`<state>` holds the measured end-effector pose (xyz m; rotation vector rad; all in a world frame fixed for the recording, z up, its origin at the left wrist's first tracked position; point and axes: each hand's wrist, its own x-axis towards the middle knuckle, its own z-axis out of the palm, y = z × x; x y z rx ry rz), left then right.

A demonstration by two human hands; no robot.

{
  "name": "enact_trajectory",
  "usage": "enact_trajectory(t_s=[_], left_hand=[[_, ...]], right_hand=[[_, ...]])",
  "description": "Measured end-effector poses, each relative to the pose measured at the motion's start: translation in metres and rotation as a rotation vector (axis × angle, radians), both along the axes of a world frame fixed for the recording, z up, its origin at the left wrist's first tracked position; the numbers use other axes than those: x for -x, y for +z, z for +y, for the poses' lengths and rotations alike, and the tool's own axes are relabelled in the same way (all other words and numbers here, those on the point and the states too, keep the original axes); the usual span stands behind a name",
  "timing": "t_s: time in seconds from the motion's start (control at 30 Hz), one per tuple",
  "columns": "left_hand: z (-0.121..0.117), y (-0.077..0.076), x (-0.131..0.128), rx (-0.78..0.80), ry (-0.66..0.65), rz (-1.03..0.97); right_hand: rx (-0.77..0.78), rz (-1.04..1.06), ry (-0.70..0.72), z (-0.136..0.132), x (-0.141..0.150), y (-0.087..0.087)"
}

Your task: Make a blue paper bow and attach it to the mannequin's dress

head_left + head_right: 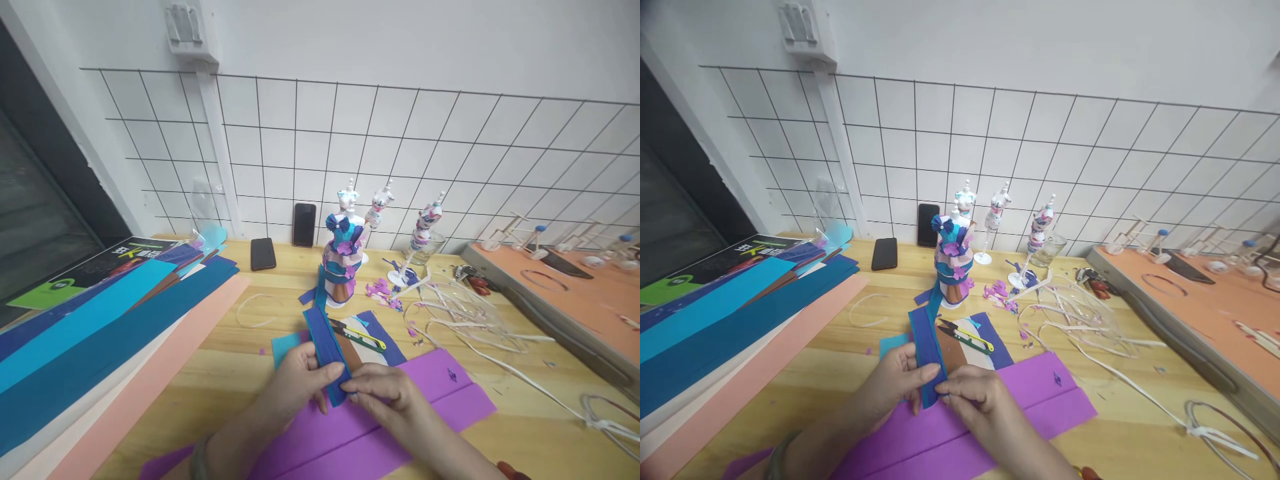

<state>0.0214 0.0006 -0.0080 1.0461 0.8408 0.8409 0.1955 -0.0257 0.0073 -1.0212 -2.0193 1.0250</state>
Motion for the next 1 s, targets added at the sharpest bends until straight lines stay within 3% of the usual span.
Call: enact_trajectory(t_s=[0.4,0.63,0.77,1.0], left_hand=[[0.0014,-0.0006,-0.0005,0.032,0.048,0.008],[0.0014,0.0,0.0003,0.06,0.058,-0.006],[0.0011,-0.0023,-0.0002,0.043,0.035,-0.012],[0.0006,0.0002,0.0002,0.042,-0.01,-0.006]], right_hand=[[0.048,0.031,-0.163,-0.0011,-0.0004,-0.0013],[0.263,0.149,-0.238,0.0002,0.0024,-0.0023],[0.329,0.222,-0.225,0.0,0.0044,-0.0068],[0.315,0.23,-0.199,-0.001,0.0051,-0.0052]])
